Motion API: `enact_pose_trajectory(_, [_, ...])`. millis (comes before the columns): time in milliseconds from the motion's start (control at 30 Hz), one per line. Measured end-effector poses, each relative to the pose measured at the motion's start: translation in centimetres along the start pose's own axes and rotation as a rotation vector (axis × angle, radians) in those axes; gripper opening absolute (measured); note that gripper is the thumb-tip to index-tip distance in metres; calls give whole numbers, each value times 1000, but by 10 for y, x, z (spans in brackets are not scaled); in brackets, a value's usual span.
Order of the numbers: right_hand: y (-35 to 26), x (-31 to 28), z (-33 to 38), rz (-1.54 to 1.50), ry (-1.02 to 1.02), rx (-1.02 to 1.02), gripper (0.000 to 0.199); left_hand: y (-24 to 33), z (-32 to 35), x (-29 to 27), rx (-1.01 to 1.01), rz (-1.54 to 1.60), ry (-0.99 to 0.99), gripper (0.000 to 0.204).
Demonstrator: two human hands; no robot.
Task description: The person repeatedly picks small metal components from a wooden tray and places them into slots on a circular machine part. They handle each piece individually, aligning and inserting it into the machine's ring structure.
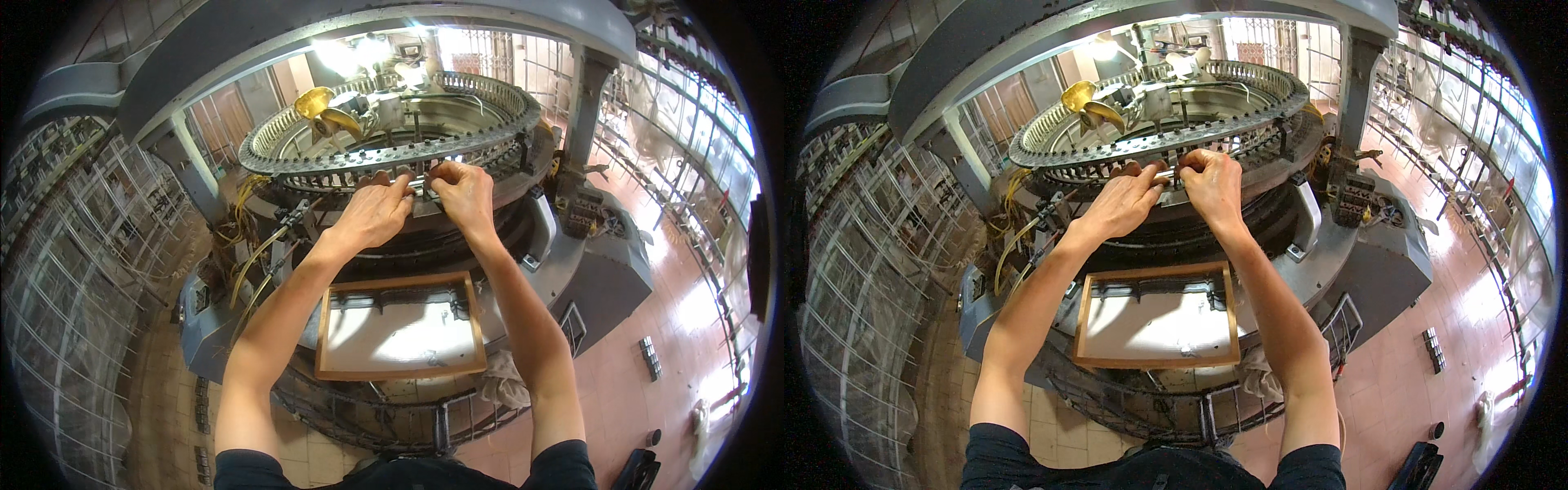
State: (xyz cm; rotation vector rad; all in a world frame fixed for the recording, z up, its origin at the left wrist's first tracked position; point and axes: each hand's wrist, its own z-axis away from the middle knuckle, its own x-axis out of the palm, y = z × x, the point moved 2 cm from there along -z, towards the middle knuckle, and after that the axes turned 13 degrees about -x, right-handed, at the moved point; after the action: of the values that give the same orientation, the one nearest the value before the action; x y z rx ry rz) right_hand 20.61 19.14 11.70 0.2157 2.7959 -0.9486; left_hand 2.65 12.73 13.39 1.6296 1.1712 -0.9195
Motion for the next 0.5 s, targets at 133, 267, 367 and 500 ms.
enact_pose_trajectory(133, [-1,-2,0,1,-4,-4,17,-20,12,-10,18,-188,183,40])
enact_pose_trajectory(267, [-2,-1,0,-17,-6,-5,17,-38,25,-14,90,-416,337,36])
enact_pose_trajectory(367, [-1,0,1,-45,18,7,24,-41,26,-13,69,-455,354,39])
enact_pose_trajectory(500, [-2,-1,0,-26,-7,5,24,-33,26,-16,35,-437,338,41])
